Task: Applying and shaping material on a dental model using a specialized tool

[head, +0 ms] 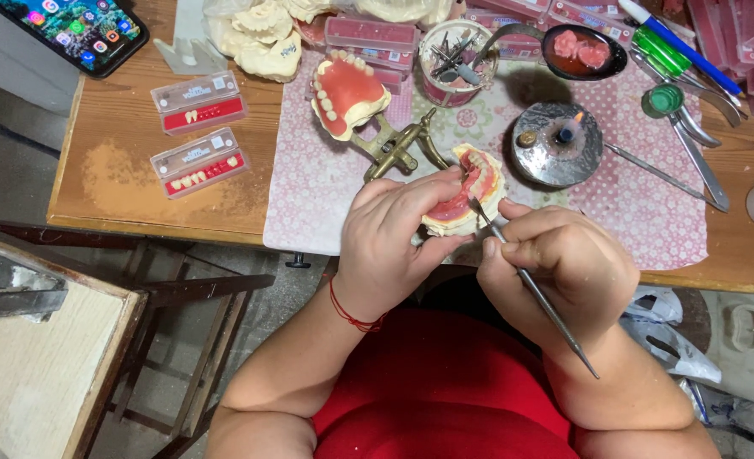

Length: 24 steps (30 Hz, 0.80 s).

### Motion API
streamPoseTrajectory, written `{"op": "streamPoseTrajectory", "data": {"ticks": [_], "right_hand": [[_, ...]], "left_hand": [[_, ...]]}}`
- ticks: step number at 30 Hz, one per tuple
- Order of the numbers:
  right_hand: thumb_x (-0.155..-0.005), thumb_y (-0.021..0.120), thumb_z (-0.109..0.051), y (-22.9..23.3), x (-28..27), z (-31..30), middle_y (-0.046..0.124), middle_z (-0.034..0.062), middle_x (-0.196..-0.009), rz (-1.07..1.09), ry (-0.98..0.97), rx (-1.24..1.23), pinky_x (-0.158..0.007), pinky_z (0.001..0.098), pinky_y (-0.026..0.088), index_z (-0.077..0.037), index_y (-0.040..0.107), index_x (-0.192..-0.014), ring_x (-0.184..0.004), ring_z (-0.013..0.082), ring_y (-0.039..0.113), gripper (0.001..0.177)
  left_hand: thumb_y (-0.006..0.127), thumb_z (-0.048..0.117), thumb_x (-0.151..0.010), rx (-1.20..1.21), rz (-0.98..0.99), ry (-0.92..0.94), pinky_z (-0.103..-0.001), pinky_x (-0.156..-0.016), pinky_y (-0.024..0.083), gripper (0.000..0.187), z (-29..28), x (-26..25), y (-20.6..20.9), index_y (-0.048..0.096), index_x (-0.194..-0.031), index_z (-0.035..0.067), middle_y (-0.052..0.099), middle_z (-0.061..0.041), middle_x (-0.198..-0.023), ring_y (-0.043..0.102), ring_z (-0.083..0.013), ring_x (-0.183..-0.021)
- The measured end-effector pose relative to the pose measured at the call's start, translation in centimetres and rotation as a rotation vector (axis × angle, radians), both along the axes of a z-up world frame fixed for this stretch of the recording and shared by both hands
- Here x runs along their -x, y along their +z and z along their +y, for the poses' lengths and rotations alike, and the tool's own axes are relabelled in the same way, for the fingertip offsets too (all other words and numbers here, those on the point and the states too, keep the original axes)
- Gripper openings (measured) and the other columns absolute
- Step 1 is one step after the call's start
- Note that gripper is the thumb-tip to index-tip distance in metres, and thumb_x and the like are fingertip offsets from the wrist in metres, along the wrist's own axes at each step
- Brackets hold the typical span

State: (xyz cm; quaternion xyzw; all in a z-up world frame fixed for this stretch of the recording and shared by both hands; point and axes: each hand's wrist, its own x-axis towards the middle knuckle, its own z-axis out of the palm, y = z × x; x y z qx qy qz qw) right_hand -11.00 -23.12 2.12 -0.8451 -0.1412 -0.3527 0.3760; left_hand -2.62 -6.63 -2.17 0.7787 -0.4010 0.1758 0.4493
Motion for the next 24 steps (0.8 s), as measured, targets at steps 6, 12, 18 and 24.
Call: {"op": "streamPoseTrajectory", "data": {"ticks": [6, 12, 18, 24], "right_hand": [[-0.089, 0.077, 0.006, -0.7, 0.0, -0.4, 0.070, 0.0114, -0.079, -0.001, -0.036, 0.078, -0.083, 0.0420, 0.066, -0.007, 0.053, -0.081, -0.076, 0.0269, 0.074, 0.028], [-0.090, 0.079, 0.004, -0.5, 0.1, -0.4, 0.072, 0.0127, -0.081, 0.010, -0.042, 0.121, -0.080, 0.0410, 0.064, -0.006, 0.054, -0.080, -0.086, 0.0333, 0.079, 0.028], [-0.091, 0.081, 0.000, -1.8, 0.1, -0.9, 0.074, 0.0109, -0.085, -0.004, -0.073, 0.202, -0.079, 0.0408, 0.063, -0.008, 0.054, -0.083, -0.093, 0.0354, 0.080, 0.029], [-0.092, 0.078, 0.000, -1.9, 0.0, -1.0, 0.073, 0.0142, -0.087, -0.031, -0.023, 0.225, -0.083, 0.0438, 0.064, -0.007, 0.050, -0.085, -0.091, 0.0390, 0.079, 0.030]], "left_hand": [[0.065, 0.042, -0.102, -0.006, 0.002, -0.007, -0.037, -0.091, 0.050, 0.042, 0.1, -0.1, -0.2, 0.064, -0.124, 0.006, 0.073, -0.011, -0.132, 0.076, -0.0221, -0.115], [0.063, 0.041, -0.103, 0.006, -0.013, 0.000, -0.036, -0.091, 0.051, 0.042, 0.0, 0.0, -0.4, 0.064, -0.125, 0.005, 0.074, -0.010, -0.131, 0.076, -0.0219, -0.115], [0.059, 0.043, -0.104, 0.010, -0.006, -0.003, -0.037, -0.092, 0.051, 0.043, 0.0, 0.0, -0.4, 0.064, -0.125, 0.006, 0.073, -0.010, -0.132, 0.076, -0.0221, -0.115], [0.061, 0.035, -0.106, 0.013, -0.004, -0.007, -0.036, -0.093, 0.051, 0.036, 0.1, 0.0, -0.6, 0.064, -0.126, 0.006, 0.073, -0.010, -0.134, 0.076, -0.0211, -0.118]]}}
